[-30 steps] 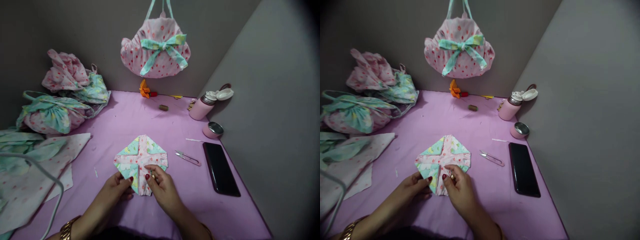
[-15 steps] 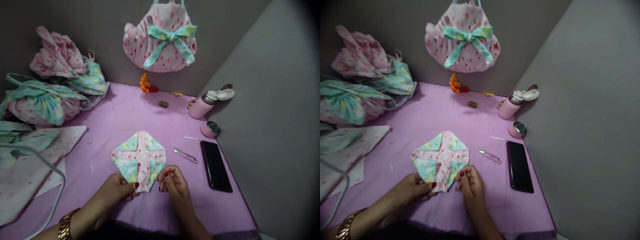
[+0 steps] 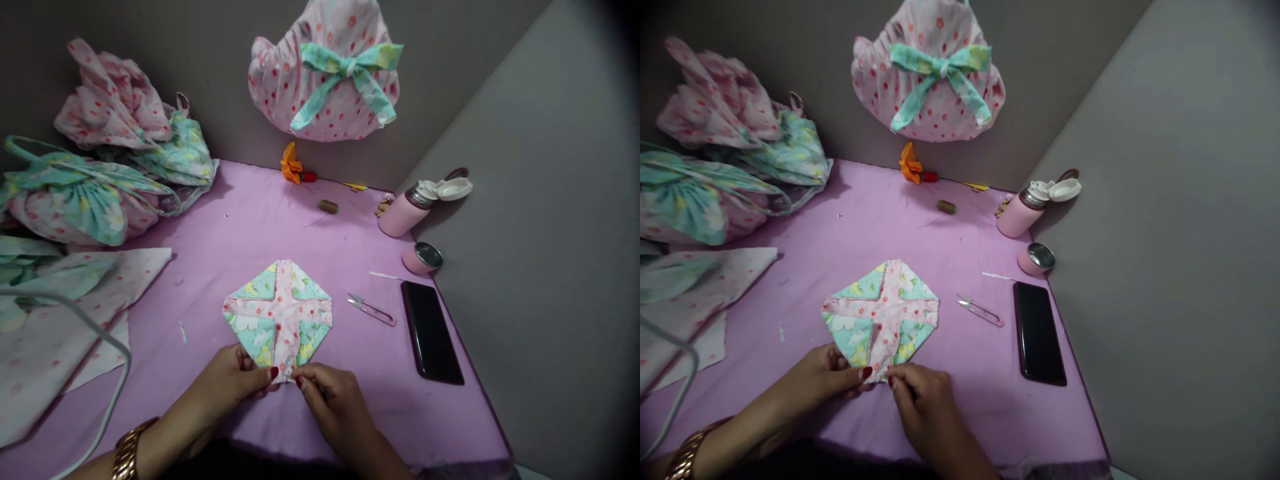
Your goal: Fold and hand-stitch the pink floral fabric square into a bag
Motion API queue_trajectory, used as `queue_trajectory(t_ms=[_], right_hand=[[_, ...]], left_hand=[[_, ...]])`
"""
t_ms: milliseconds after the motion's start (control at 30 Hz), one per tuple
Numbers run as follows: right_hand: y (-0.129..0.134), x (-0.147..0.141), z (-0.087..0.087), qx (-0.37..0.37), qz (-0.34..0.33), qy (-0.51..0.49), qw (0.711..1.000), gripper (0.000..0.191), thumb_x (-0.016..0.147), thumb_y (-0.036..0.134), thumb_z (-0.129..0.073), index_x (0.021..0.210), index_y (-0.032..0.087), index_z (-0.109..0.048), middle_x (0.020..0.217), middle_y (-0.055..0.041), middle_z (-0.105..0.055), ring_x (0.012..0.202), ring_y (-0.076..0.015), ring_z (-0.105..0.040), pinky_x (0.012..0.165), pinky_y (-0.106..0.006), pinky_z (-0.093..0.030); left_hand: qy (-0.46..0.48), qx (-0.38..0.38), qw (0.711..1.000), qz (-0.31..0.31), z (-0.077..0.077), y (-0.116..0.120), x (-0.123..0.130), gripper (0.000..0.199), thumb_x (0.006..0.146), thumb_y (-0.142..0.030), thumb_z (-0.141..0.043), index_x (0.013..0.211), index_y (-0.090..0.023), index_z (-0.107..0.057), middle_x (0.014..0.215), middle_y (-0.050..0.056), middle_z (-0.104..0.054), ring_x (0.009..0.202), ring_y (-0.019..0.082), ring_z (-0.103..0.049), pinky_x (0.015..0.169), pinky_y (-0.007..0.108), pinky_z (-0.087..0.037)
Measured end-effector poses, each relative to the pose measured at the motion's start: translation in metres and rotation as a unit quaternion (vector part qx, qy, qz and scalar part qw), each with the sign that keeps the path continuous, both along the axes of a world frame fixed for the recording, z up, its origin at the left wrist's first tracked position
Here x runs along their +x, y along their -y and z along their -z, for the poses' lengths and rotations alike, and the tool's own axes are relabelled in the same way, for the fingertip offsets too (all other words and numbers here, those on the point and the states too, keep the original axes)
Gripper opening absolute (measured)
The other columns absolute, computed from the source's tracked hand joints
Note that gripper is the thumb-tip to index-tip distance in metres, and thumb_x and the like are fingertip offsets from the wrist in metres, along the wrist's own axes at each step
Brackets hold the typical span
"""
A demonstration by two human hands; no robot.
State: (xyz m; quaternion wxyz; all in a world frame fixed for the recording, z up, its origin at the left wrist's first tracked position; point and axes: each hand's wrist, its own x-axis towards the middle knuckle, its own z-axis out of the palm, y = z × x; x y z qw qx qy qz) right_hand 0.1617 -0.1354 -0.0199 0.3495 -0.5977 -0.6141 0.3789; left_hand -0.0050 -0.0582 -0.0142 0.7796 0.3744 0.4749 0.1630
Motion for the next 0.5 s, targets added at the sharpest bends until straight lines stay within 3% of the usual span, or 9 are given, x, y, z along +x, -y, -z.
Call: queue_trajectory(t_ms=[500], right_hand=[[0.0009, -0.0001, 0.0008, 0.007, 0.012, -0.005, 1.0, 0.018, 0.083, 0.013, -0.048, 0.087, 0.018, -0.065, 0.076, -0.0006, -0.069, 0.066, -0.0113, -0.062, 0.06, -0.018, -0.043]], left_hand=[[0.003, 0.005, 1.0, 0.008, 0.0066, 0.002, -0.0016, 0.023, 0.06, -0.031, -0.071, 0.069, -0.013, -0.058, 0.056, -0.001, -0.061, 0.05, 0.011, -0.047, 0.052, 0.024, -0.033]])
